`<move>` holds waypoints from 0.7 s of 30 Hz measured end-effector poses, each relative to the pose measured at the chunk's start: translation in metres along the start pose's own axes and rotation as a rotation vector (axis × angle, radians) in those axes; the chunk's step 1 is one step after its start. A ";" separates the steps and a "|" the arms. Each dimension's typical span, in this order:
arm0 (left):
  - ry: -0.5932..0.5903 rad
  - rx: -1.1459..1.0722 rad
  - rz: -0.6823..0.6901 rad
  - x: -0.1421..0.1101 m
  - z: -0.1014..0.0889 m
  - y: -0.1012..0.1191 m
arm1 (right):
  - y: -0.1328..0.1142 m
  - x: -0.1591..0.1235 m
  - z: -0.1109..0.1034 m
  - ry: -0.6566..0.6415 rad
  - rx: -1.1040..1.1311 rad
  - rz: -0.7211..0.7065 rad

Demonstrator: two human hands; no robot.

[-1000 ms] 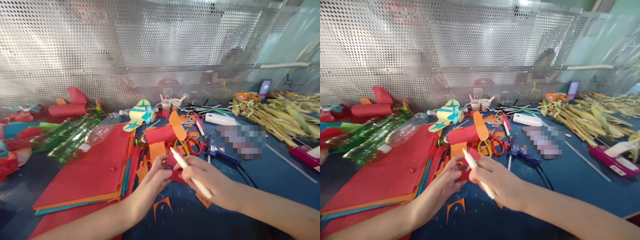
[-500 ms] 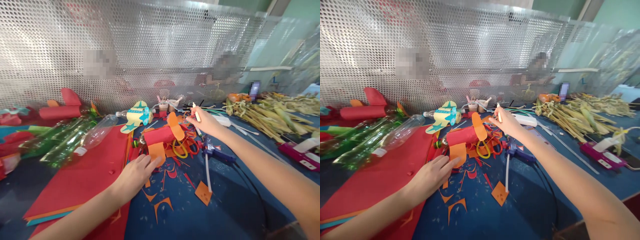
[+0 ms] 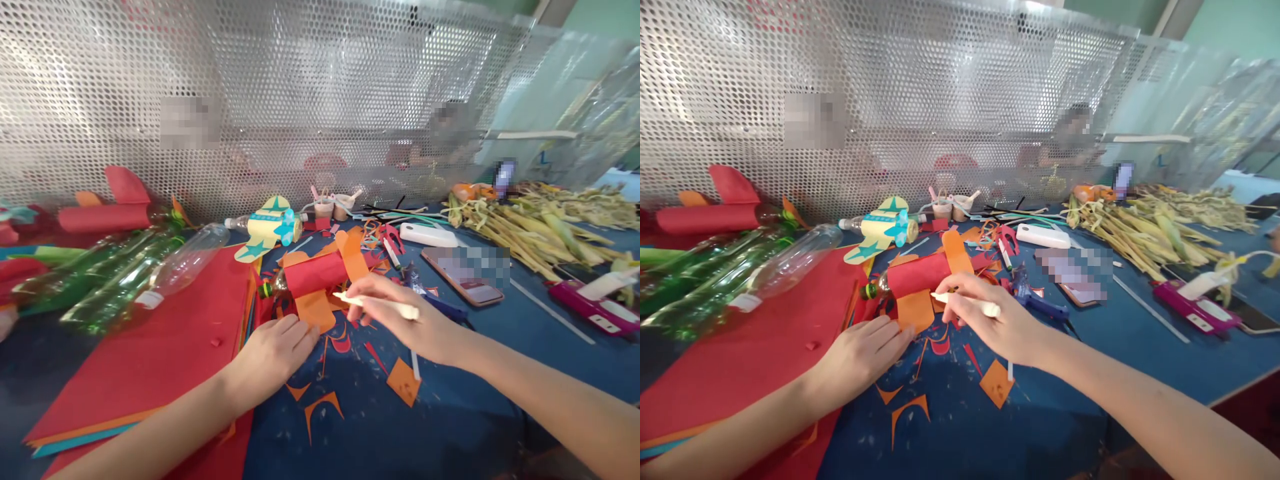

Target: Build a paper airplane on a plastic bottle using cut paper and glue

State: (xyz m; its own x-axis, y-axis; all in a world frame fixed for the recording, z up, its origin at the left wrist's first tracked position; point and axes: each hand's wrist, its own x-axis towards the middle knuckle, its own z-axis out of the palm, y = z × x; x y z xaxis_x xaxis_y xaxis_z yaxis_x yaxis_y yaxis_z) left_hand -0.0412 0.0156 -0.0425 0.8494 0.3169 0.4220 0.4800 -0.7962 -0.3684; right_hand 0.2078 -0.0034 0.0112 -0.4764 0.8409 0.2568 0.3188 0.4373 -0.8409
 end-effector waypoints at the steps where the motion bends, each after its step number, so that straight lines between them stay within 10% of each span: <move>1: 0.004 -0.015 -0.003 0.001 0.000 0.002 | 0.000 0.000 0.004 -0.028 0.012 0.055; 21: -0.118 -0.184 -0.319 -0.004 -0.006 0.029 | 0.036 0.031 0.050 0.015 0.131 0.304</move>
State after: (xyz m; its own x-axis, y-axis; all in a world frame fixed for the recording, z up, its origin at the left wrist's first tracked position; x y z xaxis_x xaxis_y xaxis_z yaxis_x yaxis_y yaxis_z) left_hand -0.0318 -0.0124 -0.0497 0.6881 0.6124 0.3892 0.6862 -0.7236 -0.0748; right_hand 0.1635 0.0224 -0.0348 -0.3635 0.9316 -0.0089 0.3356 0.1221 -0.9341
